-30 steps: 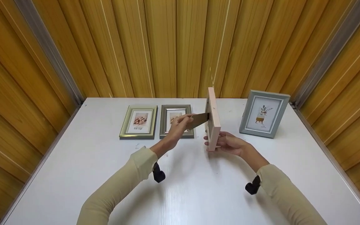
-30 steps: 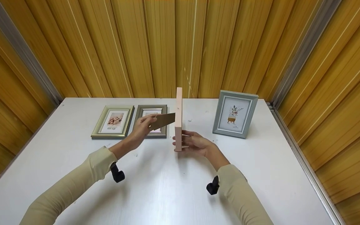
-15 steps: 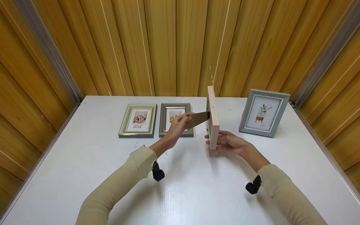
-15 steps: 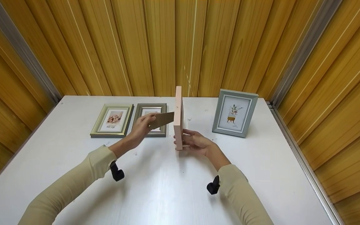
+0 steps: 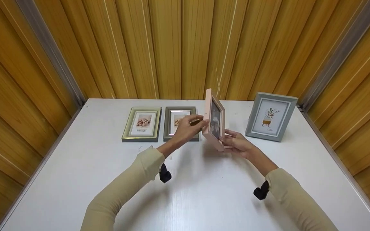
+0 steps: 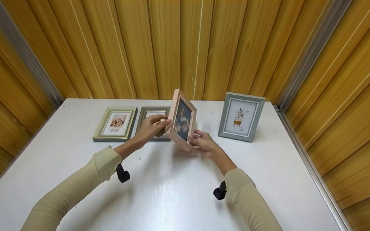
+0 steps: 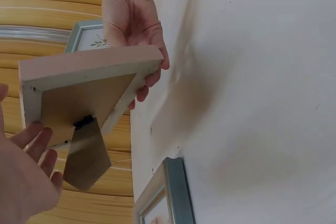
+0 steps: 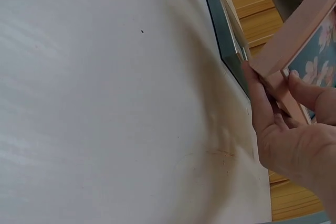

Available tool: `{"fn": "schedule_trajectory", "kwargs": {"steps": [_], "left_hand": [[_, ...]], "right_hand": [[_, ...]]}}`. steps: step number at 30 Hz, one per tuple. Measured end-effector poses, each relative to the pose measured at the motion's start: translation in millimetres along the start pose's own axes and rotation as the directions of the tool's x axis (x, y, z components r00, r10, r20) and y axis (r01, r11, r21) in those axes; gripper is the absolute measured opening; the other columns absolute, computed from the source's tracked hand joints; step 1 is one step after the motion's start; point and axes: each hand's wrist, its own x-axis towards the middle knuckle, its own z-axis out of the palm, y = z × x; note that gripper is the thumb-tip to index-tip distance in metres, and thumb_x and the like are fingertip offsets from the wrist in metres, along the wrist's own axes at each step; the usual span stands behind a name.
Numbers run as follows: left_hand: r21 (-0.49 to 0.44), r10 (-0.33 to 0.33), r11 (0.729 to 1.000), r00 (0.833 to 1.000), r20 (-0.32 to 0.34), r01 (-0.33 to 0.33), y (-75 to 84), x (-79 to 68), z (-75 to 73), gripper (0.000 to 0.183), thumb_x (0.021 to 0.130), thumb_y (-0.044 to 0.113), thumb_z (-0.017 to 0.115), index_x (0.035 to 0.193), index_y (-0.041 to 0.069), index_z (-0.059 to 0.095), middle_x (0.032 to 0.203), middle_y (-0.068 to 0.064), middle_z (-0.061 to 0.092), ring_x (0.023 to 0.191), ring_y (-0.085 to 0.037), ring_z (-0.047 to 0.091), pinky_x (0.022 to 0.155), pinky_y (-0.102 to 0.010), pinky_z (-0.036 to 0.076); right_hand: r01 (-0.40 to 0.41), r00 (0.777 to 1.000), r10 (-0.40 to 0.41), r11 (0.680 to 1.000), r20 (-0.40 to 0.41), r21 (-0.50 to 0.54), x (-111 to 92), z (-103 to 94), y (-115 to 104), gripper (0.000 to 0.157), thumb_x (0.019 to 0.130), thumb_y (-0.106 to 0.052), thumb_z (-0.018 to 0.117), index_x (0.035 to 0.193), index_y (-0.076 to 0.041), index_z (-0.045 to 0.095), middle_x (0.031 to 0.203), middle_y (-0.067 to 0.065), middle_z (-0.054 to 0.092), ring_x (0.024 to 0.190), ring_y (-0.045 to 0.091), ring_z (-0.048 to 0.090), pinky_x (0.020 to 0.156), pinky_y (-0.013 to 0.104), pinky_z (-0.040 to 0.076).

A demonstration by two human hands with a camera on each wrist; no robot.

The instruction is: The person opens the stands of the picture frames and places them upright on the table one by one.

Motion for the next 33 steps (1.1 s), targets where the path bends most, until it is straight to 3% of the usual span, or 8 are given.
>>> {"fn": "schedule_trajectory", "kwargs": {"steps": [7,14,20,25,28,33], "left_hand": [[0.099,0.023,0.995,0.999,-0.049,-0.018,-7.5,3.6,2.5,0.043,0.091,0.023,0.076,0.129,0.003,0.068,0.114,-0.013,0.072,0.102,-0.023,0.068,0.085,-0.028,0.058],[0.184,-0.061,0.979,0.989,-0.133,0.085,-13.7,8.8,4.0,0.045,0.085,0.014,0.077,0.128,0.002,0.071,0.102,-0.013,0.060,0.095,-0.018,0.050,0.072,-0.023,0.044],[0.193,-0.087,0.974,0.984,-0.157,0.117,-19.8,21.4,11.7,0.042,0.084,0.007,0.072,0.126,0.005,0.072,0.094,-0.011,0.069,0.085,-0.014,0.057,0.064,-0.019,0.045],[0.221,-0.101,0.963,0.966,-0.236,0.154,-23.6,31.2,21.5,0.043,0.081,0.003,0.069,0.124,0.003,0.073,0.084,-0.012,0.071,0.073,-0.012,0.055,0.058,-0.018,0.040],[0.258,-0.093,0.951,0.954,-0.285,0.170,-25.5,35.8,27.8,0.042,0.081,0.001,0.066,0.122,0.004,0.074,0.080,-0.012,0.072,0.069,-0.013,0.054,0.057,-0.021,0.040],[0.389,-0.005,0.907,0.928,-0.372,0.160,-29.3,44.3,41.8,0.034,0.088,0.002,0.063,0.120,0.005,0.076,0.084,-0.016,0.074,0.077,-0.023,0.064,0.069,-0.034,0.052]], "right_hand": [[0.083,0.980,-0.108,0.985,-0.169,-0.148,0,-2.8,-5,0.073,0.100,-0.012,0.064,0.161,-0.003,0.025,0.134,0.013,0.060,0.095,0.011,0.070,0.088,0.039,0.062],[0.102,0.942,-0.178,0.959,-0.285,-0.263,-3,-5.5,-18,0.065,0.104,-0.012,0.057,0.161,-0.008,0.028,0.137,0.018,0.056,0.089,0.007,0.068,0.086,0.037,0.062],[0.113,0.893,-0.234,0.943,-0.384,-0.312,-3,-6.2,-27,0.061,0.104,-0.005,0.052,0.161,-0.011,0.030,0.140,0.022,0.049,0.101,0.015,0.063,0.088,0.040,0.062],[0.114,0.861,-0.257,0.938,-0.439,-0.327,-2,-6.0,-29,0.059,0.103,-0.003,0.049,0.159,-0.012,0.035,0.136,0.020,0.047,0.108,0.018,0.058,0.091,0.037,0.060],[0.105,0.855,-0.253,0.939,-0.452,-0.327,-1,-5.7,-28,0.058,0.103,-0.003,0.048,0.159,-0.011,0.035,0.136,0.020,0.049,0.108,0.017,0.058,0.095,0.037,0.059],[0.107,0.857,-0.244,0.946,-0.454,-0.306,0,-4.3,-27,0.061,0.103,-0.001,0.049,0.161,-0.011,0.031,0.141,0.021,0.046,0.120,0.024,0.057,0.106,0.038,0.053]]}}
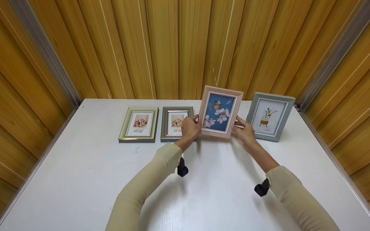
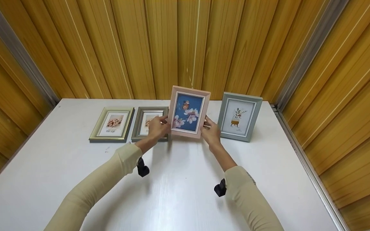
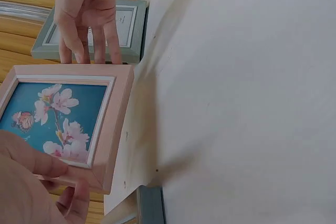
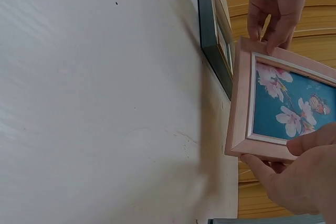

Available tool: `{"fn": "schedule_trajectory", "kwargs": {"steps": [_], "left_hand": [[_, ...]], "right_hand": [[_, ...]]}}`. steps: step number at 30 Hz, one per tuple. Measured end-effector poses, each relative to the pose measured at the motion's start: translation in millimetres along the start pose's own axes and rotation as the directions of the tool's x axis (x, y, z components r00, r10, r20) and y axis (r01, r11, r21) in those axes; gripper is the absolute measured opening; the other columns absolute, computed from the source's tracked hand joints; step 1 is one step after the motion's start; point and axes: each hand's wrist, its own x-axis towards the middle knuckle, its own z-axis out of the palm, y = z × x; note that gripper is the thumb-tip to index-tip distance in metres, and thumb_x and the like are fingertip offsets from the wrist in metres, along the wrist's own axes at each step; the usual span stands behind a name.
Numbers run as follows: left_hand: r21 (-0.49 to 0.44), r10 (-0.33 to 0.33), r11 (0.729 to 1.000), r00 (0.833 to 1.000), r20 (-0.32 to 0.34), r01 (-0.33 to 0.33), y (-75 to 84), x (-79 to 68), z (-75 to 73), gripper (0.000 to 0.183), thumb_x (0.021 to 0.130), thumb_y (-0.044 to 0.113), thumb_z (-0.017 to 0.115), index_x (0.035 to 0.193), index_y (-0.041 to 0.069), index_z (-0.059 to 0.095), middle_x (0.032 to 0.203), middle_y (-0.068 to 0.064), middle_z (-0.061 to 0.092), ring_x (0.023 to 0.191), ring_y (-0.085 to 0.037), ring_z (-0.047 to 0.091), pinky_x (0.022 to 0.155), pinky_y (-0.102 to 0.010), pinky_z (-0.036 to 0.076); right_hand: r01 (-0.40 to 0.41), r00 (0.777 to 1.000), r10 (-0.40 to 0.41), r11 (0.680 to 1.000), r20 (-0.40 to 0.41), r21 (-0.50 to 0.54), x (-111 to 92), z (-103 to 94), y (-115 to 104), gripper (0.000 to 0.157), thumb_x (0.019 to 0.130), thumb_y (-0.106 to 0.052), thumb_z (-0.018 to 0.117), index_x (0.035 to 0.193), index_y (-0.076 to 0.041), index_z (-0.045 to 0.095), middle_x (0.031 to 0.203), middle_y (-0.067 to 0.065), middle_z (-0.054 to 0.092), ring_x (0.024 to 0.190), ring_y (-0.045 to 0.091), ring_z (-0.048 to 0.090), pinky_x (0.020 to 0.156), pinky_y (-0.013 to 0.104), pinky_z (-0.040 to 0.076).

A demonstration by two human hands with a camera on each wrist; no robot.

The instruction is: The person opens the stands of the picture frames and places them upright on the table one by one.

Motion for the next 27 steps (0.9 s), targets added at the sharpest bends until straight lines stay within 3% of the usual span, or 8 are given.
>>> {"fn": "schedule_trajectory", "kwargs": {"steps": [2,5,9,16,23,27], "left_hand": [[0.027,0.007,1.000,1.000,-0.006,-0.007,1.5,0.8,6.9,0.038,0.091,0.004,0.061,0.128,0.005,0.071,0.095,-0.020,0.073,0.091,-0.031,0.068,0.082,-0.041,0.056],[0.013,-0.001,1.000,0.999,0.041,0.000,3.5,2.1,16.1,0.049,0.093,0.006,0.059,0.142,0.003,0.059,0.117,-0.025,0.070,0.114,-0.038,0.065,0.101,-0.045,0.052],[-0.062,-0.052,0.996,0.989,0.136,0.061,5.4,3.5,24.5,0.061,0.095,0.014,0.060,0.153,0.004,0.045,0.135,-0.025,0.062,0.128,-0.038,0.057,0.113,-0.044,0.044],[-0.225,-0.141,0.954,0.960,0.242,0.197,2.9,4.5,35.1,0.071,0.096,0.019,0.061,0.160,0.007,0.032,0.145,-0.023,0.052,0.137,-0.034,0.048,0.119,-0.042,0.038],[-0.249,-0.110,0.951,0.954,0.278,0.182,-1.7,5.4,41.0,0.072,0.095,0.013,0.062,0.160,0.010,0.031,0.145,-0.019,0.056,0.131,-0.031,0.058,0.111,-0.039,0.048],[-0.254,-0.092,0.953,0.957,0.275,0.165,-2.2,5.5,43.2,0.078,0.089,0.007,0.063,0.160,0.008,0.031,0.147,-0.019,0.056,0.136,-0.030,0.055,0.116,-0.040,0.043]], "right_hand": [[0.010,1.000,-0.010,1.000,-0.007,-0.020,0,0.5,0,0.064,0.102,0.000,0.049,0.161,-0.012,0.029,0.143,0.022,0.045,0.127,0.027,0.054,0.106,0.034,0.053],[0.035,0.999,-0.037,0.997,-0.029,-0.074,2,-0.4,0,0.068,0.100,0.001,0.048,0.162,-0.013,0.026,0.147,0.023,0.045,0.136,0.032,0.051,0.100,0.029,0.053],[0.067,0.996,-0.073,0.992,-0.057,-0.105,9,-2.9,3,0.070,0.098,0.001,0.047,0.163,-0.012,0.024,0.150,0.022,0.044,0.144,0.035,0.045,0.105,0.035,0.048],[0.107,0.990,-0.114,0.991,-0.084,-0.086,22,-5.6,13,0.069,0.098,0.002,0.048,0.162,-0.012,0.027,0.153,0.022,0.043,0.147,0.035,0.042,0.116,0.045,0.042],[0.053,0.995,-0.057,0.997,-0.078,-0.056,24,-7.6,23,0.070,0.099,0.003,0.042,0.164,-0.012,0.019,0.158,0.021,0.039,0.151,0.034,0.037,0.120,0.044,0.039],[0.044,0.995,-0.050,0.996,-0.084,-0.072,26,-7.7,26,0.072,0.098,0.001,0.043,0.164,-0.014,0.019,0.161,0.020,0.037,0.153,0.034,0.034,0.122,0.044,0.037]]}}
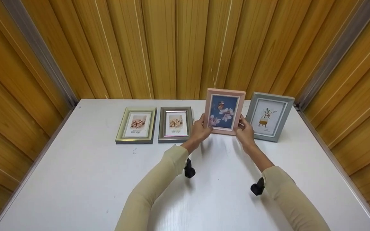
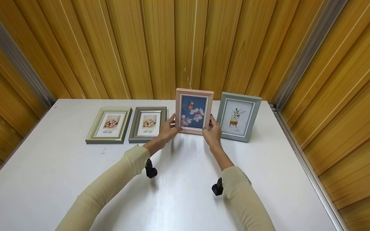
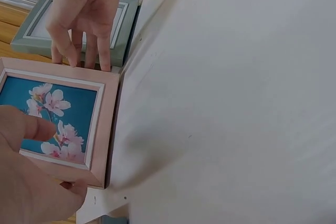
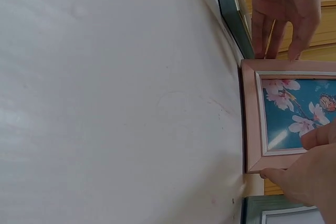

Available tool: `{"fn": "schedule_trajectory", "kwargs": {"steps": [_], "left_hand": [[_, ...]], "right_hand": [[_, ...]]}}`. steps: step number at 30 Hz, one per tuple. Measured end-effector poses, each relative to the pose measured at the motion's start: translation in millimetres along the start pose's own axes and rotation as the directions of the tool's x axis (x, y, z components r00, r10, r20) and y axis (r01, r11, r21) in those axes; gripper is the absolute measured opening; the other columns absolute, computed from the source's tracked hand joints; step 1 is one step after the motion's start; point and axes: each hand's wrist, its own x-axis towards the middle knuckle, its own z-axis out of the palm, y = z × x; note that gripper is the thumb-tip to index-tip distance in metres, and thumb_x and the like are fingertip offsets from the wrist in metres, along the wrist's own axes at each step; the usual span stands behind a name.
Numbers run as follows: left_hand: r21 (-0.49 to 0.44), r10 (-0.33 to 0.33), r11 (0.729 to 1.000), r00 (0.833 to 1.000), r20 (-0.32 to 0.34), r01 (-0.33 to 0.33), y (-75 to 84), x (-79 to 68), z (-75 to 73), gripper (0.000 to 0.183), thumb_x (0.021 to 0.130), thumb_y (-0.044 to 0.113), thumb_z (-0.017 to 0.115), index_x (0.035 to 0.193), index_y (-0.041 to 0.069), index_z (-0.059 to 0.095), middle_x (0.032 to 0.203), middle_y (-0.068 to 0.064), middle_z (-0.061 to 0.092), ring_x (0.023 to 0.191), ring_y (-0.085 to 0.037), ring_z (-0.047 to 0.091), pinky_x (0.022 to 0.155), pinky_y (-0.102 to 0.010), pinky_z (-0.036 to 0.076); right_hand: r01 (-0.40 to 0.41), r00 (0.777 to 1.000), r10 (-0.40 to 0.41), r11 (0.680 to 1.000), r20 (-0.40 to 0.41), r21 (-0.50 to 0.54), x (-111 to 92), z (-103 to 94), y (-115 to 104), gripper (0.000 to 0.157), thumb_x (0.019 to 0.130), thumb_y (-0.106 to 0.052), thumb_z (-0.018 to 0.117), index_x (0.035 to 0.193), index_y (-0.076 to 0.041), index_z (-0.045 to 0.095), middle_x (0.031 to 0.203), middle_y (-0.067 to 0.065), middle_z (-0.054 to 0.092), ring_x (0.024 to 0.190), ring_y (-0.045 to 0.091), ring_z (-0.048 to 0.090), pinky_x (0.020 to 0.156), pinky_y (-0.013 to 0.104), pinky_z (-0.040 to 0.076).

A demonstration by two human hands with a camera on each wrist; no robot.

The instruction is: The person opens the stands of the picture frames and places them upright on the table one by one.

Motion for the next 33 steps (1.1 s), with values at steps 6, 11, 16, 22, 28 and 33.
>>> {"fn": "schedule_trajectory", "kwargs": {"steps": [6,11,16,22,28,33], "left_hand": [[-0.009,-0.028,1.000,0.999,0.026,0.028,2.5,-2.5,2.0,0.082,0.088,0.010,0.064,0.161,0.008,0.027,0.148,-0.024,0.050,0.142,-0.034,0.047,0.121,-0.042,0.036],[-0.041,-0.020,0.999,0.999,0.048,0.022,2.8,-2.3,0.1,0.082,0.087,0.006,0.063,0.161,0.004,0.027,0.152,-0.022,0.050,0.143,-0.032,0.047,0.121,-0.041,0.037],[-0.010,0.005,1.000,0.997,0.083,-0.004,1.4,-3.7,-8.6,0.080,0.087,0.007,0.061,0.159,-0.001,0.028,0.157,-0.023,0.045,0.147,-0.034,0.043,0.122,-0.041,0.036],[0.087,0.035,0.995,0.992,0.124,-0.046,-8.3,-15.8,-34.9,0.069,0.093,0.008,0.059,0.155,-0.006,0.033,0.153,-0.031,0.045,0.145,-0.041,0.044,0.120,-0.048,0.037],[0.154,0.088,0.982,0.987,0.135,-0.109,-23.1,-31.4,-67.9,0.061,0.090,0.002,0.059,0.147,-0.010,0.042,0.141,-0.034,0.054,0.131,-0.043,0.056,0.112,-0.051,0.046],[0.228,0.102,0.967,0.994,0.050,-0.111,-34.0,-34.0,-90.9,0.056,0.089,0.001,0.062,0.141,-0.012,0.047,0.141,-0.034,0.053,0.133,-0.046,0.052,0.114,-0.053,0.043]], "right_hand": [[0.008,1.000,-0.009,1.000,-0.020,-0.025,-1,-2.3,-1,0.071,0.097,0.001,0.047,0.163,-0.009,0.022,0.163,0.020,0.036,0.153,0.034,0.034,0.123,0.043,0.035],[-0.010,1.000,0.009,0.996,-0.021,-0.085,-2,-4.1,-7,0.067,0.100,-0.002,0.046,0.162,-0.009,0.025,0.162,0.019,0.040,0.151,0.033,0.038,0.123,0.042,0.035],[-0.058,0.998,0.058,0.991,-0.001,-0.120,-4,-6.3,-14,0.063,0.101,-0.007,0.047,0.161,-0.002,0.026,0.160,0.023,0.041,0.149,0.035,0.040,0.122,0.042,0.037],[-0.027,0.999,0.031,0.964,0.011,-0.263,-13,-10.3,-16,0.057,0.099,-0.010,0.049,0.149,0.014,0.038,0.145,0.032,0.053,0.139,0.041,0.051,0.114,0.045,0.046],[-0.067,0.988,0.089,0.984,0.130,-0.165,-21,-1.1,-13,0.047,0.100,-0.004,0.051,0.143,0.016,0.046,0.134,0.033,0.060,0.115,0.035,0.069,0.097,0.037,0.058],[-0.028,0.976,0.064,0.985,0.208,-0.172,-23,20.6,-11,0.038,0.100,-0.002,0.053,0.134,0.016,0.055,0.121,0.031,0.067,0.098,0.024,0.074,0.089,0.033,0.061]]}}
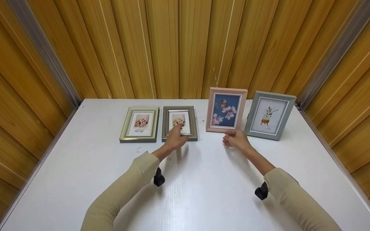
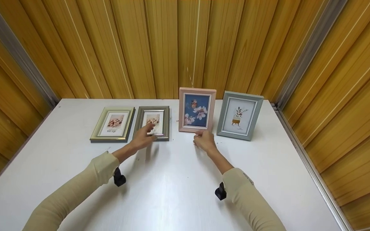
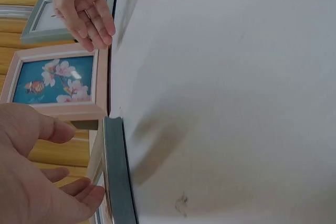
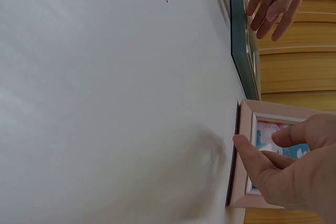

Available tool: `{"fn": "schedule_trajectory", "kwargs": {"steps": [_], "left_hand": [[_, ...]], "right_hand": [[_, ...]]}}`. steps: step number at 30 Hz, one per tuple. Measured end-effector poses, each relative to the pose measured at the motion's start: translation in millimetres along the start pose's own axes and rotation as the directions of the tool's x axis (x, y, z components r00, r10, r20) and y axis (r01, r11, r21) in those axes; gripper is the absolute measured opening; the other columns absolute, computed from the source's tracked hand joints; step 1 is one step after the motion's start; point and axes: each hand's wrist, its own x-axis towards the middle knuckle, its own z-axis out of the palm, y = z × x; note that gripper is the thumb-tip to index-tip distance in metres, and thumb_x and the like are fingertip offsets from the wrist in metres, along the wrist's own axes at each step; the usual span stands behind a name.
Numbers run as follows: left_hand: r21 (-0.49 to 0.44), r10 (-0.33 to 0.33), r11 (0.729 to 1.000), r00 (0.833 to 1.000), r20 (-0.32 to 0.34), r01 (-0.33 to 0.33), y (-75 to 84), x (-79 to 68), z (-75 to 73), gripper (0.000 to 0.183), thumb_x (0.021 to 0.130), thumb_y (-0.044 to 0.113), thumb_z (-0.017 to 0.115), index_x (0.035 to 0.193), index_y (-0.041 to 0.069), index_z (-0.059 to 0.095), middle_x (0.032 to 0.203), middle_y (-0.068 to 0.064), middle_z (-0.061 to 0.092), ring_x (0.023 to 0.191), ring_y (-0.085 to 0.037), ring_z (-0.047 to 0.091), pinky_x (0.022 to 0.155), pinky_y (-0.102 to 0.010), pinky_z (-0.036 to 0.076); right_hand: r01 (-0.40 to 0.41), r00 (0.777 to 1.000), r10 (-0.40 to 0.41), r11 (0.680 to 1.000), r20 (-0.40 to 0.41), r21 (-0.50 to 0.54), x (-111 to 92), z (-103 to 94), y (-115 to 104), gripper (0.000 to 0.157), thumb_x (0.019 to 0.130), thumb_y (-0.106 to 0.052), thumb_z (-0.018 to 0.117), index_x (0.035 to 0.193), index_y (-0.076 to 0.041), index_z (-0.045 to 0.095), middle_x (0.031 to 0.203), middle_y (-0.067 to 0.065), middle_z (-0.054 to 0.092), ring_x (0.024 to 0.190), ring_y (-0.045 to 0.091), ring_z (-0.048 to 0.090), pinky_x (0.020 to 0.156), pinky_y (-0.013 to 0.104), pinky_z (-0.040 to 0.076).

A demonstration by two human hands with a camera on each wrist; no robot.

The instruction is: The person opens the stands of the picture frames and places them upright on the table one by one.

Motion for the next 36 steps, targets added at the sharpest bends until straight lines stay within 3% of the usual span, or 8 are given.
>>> {"fn": "schedule_trajectory", "kwargs": {"steps": [6,10,17,21,28,33,36], "left_hand": [[0.075,-0.037,0.996,0.984,-0.176,0.051,-22.3,-0.2,-18.7,0.055,0.087,0.001,0.066,0.137,-0.014,0.050,0.139,-0.036,0.052,0.135,-0.050,0.047,0.116,-0.056,0.039],[0.068,-0.086,0.992,0.972,-0.218,0.103,-36.0,-0.8,-26.0,0.059,0.086,-0.001,0.066,0.140,-0.016,0.046,0.141,-0.038,0.048,0.134,-0.051,0.047,0.116,-0.056,0.040],[-0.009,-0.049,0.999,0.989,-0.141,0.048,-41.9,-4.6,-26.5,0.060,0.086,-0.003,0.061,0.141,-0.019,0.042,0.138,-0.038,0.052,0.131,-0.051,0.051,0.116,-0.056,0.040],[-0.074,-0.089,0.994,0.991,-0.101,0.082,-42.5,-6.5,-21.7,0.058,0.087,-0.004,0.058,0.143,-0.015,0.043,0.141,-0.034,0.054,0.136,-0.047,0.050,0.119,-0.053,0.037],[-0.143,-0.240,0.963,0.968,-0.080,0.227,-34.4,-6.5,-20.7,0.063,0.087,0.004,0.062,0.145,-0.011,0.040,0.145,-0.031,0.051,0.141,-0.043,0.047,0.122,-0.050,0.034],[-0.175,-0.324,0.935,0.943,-0.070,0.308,-26.6,-4.5,-29.2,0.066,0.090,0.008,0.057,0.149,-0.010,0.035,0.152,-0.032,0.044,0.146,-0.044,0.040,0.123,-0.051,0.032],[-0.221,-0.354,0.915,0.935,-0.037,0.338,-33.8,1.6,-30.2,0.067,0.090,0.007,0.053,0.152,-0.007,0.033,0.150,-0.031,0.046,0.140,-0.040,0.047,0.119,-0.049,0.038]], "right_hand": [[0.134,0.989,-0.138,0.989,0.057,0.060,7,40.5,2,0.033,0.099,0.004,0.055,0.127,0.020,0.059,0.121,0.036,0.066,0.098,0.021,0.072,0.086,0.025,0.061],[0.158,0.986,-0.161,0.985,0.045,0.071,11,69.2,2,0.033,0.097,0.005,0.057,0.126,0.019,0.060,0.119,0.034,0.068,0.099,0.021,0.071,0.081,0.019,0.059],[0.216,0.975,-0.220,0.971,-0.026,-0.101,17,97.6,-5,0.035,0.094,0.002,0.059,0.126,0.016,0.063,0.122,0.029,0.069,0.116,0.038,0.068,0.099,0.038,0.057],[0.193,0.980,-0.197,0.973,-0.018,-0.128,17,103.6,-11,0.032,0.094,0.001,0.058,0.122,0.014,0.066,0.117,0.028,0.071,0.112,0.037,0.067,0.102,0.043,0.054],[0.143,0.989,-0.145,0.983,-0.009,-0.113,19,108.3,-20,0.034,0.094,-0.003,0.058,0.122,0.014,0.066,0.118,0.028,0.071,0.112,0.035,0.067,0.101,0.042,0.054],[0.105,0.992,-0.110,0.991,-0.059,-0.087,19,108.5,-24,0.035,0.092,-0.004,0.059,0.120,0.013,0.067,0.117,0.026,0.072,0.112,0.034,0.066,0.103,0.042,0.051],[0.061,0.993,-0.065,0.998,-0.102,-0.035,17,107.1,-24,0.035,0.091,-0.005,0.060,0.120,0.012,0.068,0.118,0.025,0.070,0.111,0.032,0.064,0.102,0.040,0.051]]}}
